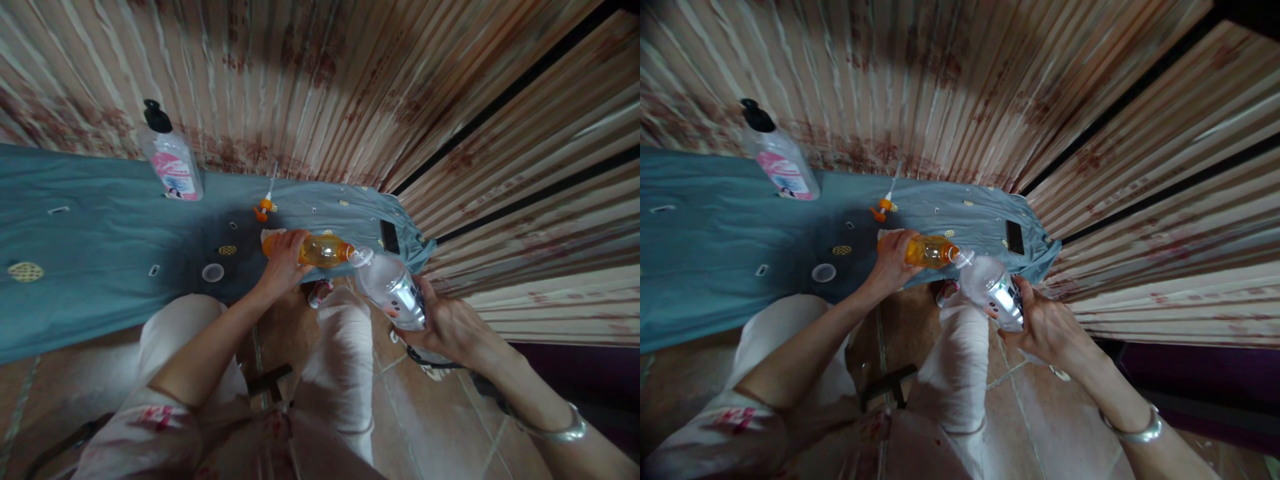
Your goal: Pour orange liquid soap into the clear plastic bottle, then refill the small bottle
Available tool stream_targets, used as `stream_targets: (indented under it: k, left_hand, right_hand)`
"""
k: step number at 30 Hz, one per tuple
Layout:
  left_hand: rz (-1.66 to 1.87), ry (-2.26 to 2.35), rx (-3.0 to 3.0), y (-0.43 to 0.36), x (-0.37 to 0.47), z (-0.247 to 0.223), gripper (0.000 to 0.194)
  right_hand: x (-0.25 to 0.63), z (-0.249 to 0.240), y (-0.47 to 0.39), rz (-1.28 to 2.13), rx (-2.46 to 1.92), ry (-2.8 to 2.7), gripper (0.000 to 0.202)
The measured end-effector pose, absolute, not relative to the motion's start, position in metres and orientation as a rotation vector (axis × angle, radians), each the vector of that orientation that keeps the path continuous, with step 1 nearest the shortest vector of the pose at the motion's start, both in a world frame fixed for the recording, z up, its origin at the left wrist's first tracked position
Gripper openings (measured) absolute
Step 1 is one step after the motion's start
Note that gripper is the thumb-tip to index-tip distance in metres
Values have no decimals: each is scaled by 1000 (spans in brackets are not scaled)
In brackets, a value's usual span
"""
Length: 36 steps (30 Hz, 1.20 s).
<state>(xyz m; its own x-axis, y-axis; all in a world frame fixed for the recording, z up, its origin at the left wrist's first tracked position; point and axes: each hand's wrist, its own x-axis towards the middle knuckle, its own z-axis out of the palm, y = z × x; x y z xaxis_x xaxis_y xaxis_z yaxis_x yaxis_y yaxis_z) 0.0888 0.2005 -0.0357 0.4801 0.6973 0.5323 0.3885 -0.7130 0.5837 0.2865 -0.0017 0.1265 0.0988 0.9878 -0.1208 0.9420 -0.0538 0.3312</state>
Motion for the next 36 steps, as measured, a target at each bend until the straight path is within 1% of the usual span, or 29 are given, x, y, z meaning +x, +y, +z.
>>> stream_targets:
  k: [18,30,36]
  left_hand:
    - [1078,927,2342,202,90,-37,61]
    - [1074,927,2329,202,90,-36,61]
    - [1050,945,2329,203,90,-36,62]
  right_hand:
    - [283,130,0,163,2067,1853,74]
    - [285,130,1,157,2081,1851,80]
    - [283,131,2,153,2084,1856,78]
